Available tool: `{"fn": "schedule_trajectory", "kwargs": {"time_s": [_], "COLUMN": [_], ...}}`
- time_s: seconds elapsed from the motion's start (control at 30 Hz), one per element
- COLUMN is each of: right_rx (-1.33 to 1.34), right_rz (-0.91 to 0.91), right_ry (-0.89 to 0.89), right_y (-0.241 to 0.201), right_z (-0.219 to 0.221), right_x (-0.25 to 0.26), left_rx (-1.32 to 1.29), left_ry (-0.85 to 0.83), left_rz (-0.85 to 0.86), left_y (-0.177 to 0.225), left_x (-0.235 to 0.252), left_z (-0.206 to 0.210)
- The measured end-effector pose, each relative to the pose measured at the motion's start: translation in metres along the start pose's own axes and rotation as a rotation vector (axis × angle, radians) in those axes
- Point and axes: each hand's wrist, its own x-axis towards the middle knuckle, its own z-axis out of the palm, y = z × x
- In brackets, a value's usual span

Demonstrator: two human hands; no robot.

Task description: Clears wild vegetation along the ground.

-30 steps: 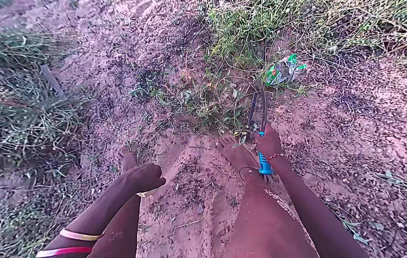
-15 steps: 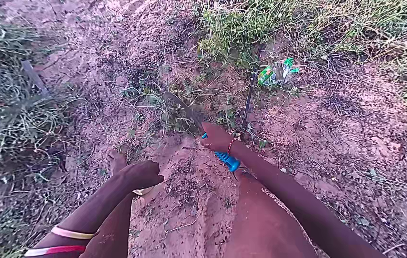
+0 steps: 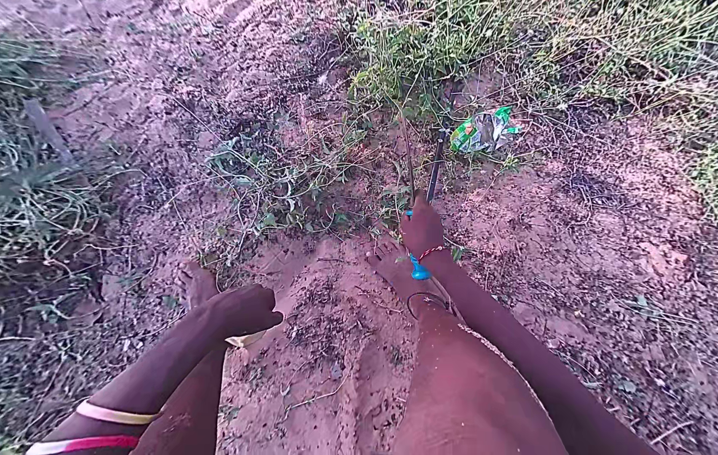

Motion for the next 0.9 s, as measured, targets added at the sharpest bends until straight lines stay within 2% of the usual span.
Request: {"fn": "schedule_trajectory", "kwargs": {"time_s": [0.13, 0.23, 0.4, 0.63, 0.73, 0.8, 0.9], "right_rx": [0.076, 0.042, -0.009, 0.080, 0.179, 0.234, 0.463], "right_rz": [0.220, 0.292, 0.229, 0.134, 0.000, -0.076, -0.031], "right_ry": [-0.007, -0.081, -0.201, -0.274, -0.225, -0.132, -0.039], "right_y": [0.031, 0.033, 0.024, 0.002, -0.002, 0.002, 0.030], "right_z": [0.016, 0.025, 0.011, -0.006, -0.002, -0.004, -0.010], "right_x": [0.048, 0.049, 0.005, -0.024, -0.032, -0.035, -0.031], "left_rx": [-0.012, -0.020, -0.005, 0.011, 0.006, 0.008, -0.006], "left_ry": [-0.040, -0.022, -0.054, -0.030, -0.010, -0.021, -0.024], "left_rz": [-0.042, -0.040, -0.041, 0.011, 0.007, 0.003, -0.018], "left_y": [-0.007, -0.015, -0.010, 0.008, 0.005, 0.004, 0.002], "left_x": [-0.005, -0.001, 0.002, 0.002, 0.002, 0.002, -0.001], "left_z": [0.006, 0.013, 0.008, -0.005, -0.005, -0.005, -0.002]}}
